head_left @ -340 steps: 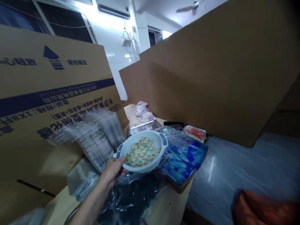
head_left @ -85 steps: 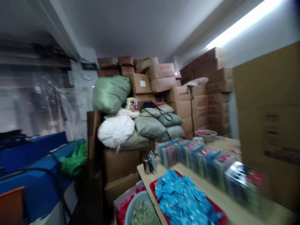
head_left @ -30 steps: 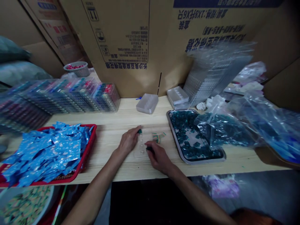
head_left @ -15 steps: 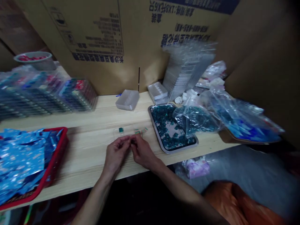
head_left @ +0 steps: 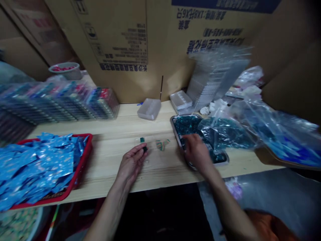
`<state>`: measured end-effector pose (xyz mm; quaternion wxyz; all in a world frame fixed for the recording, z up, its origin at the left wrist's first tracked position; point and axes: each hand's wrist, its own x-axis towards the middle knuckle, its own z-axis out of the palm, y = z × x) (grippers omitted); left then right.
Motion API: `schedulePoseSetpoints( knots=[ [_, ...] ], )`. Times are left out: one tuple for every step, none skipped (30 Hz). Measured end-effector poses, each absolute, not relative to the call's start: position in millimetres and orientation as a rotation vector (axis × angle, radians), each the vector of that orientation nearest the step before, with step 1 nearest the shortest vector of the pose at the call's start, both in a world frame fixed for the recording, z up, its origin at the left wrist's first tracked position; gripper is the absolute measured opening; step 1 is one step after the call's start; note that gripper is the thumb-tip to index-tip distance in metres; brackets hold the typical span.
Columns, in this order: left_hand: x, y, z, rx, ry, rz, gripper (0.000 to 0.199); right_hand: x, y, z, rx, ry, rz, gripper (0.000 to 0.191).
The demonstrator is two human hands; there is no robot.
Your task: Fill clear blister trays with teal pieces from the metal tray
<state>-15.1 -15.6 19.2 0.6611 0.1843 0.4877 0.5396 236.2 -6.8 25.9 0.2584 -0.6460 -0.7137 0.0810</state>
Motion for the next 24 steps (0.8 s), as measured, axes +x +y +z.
schedulePoseSetpoints(
  knots=[
    [-19,-16,19,0.429,1.102,1.229,0.032,253,-5,26,-1.982,-1.961,0.125,0.032],
    [-23,-15,18,0.445,1.105,1.243,0.032,267,-3,26,-2.189,-2.006,0.086,0.030],
    [-27,-15,16,0.465,1.114,1.260,0.031,279,-2,25,-2.337,-2.076,0.104,0.029],
    [-30,-14,14,0.489,1.127,1.278,0.030,289,-1,23,-2.440,-2.143,0.140,0.028],
    [-34,-12,11,0.517,1.147,1.297,0.029,295,0,22,-2.496,-2.205,0.189,0.028],
    [-37,-10,8,0.553,1.175,1.314,0.028,300,1,20,-2.516,-2.252,0.236,0.028],
    [-41,-8,5,0.606,1.212,1.327,0.027,302,1,19,-2.519,-2.274,0.263,0.028],
    [-45,-5,3,0.685,1.266,1.334,0.026,302,2,19,-2.517,-2.271,0.263,0.028],
    [-49,-1,1,0.798,1.337,1.331,0.024,299,3,20,-2.517,-2.234,0.233,0.027],
    [-53,2,-1,0.935,1.415,1.321,0.022,294,3,20,-2.503,-2.170,0.182,0.026],
    [-57,6,-2,1.086,1.492,1.304,0.021,285,2,21,-2.454,-2.091,0.127,0.026],
    [-60,10,-3,1.241,1.554,1.276,0.019,273,1,22,-2.357,-2.020,0.100,0.025],
    [-61,15,-4,1.395,1.593,1.239,0.017,258,-1,21,-2.210,-1.978,0.127,0.025],
    [-62,19,-4,1.542,1.608,1.198,0.015,239,-4,20,-2.025,-1.961,0.201,0.024],
    [-62,23,-5,1.682,1.603,1.150,0.014,219,-7,16,-1.797,-1.996,0.346,0.023],
    [-60,27,-7,1.816,1.585,1.095,0.014,197,-11,12,-1.571,-2.041,0.503,0.023],
    [-59,31,-9,1.938,1.564,1.040,0.015,177,-14,6,-1.377,-2.092,0.637,0.024],
    [-57,34,-12,2.039,1.545,0.995,0.017,158,-17,1,-1.250,-2.118,0.711,0.023],
    [-56,37,-15,2.117,1.532,0.958,0.018,142,-19,-5,-1.188,-2.124,0.754,0.023],
    [-54,40,-18,2.175,1.523,0.931,0.019,130,-21,-11,-1.162,-2.125,0.782,0.023],
    [-54,42,-22,2.222,1.509,0.905,0.020,121,-21,-15,-1.166,-2.122,0.791,0.022],
    [-54,44,-26,2.261,1.488,0.889,0.021,116,-21,-19,-1.183,-2.120,0.793,0.022],
    [-53,46,-29,2.295,1.456,0.879,0.022,113,-20,-21,-1.198,-2.125,0.791,0.021],
    [-53,47,-33,2.327,1.411,0.875,0.023,113,-19,-22,-1.208,-2.140,0.787,0.020]
  ],
)
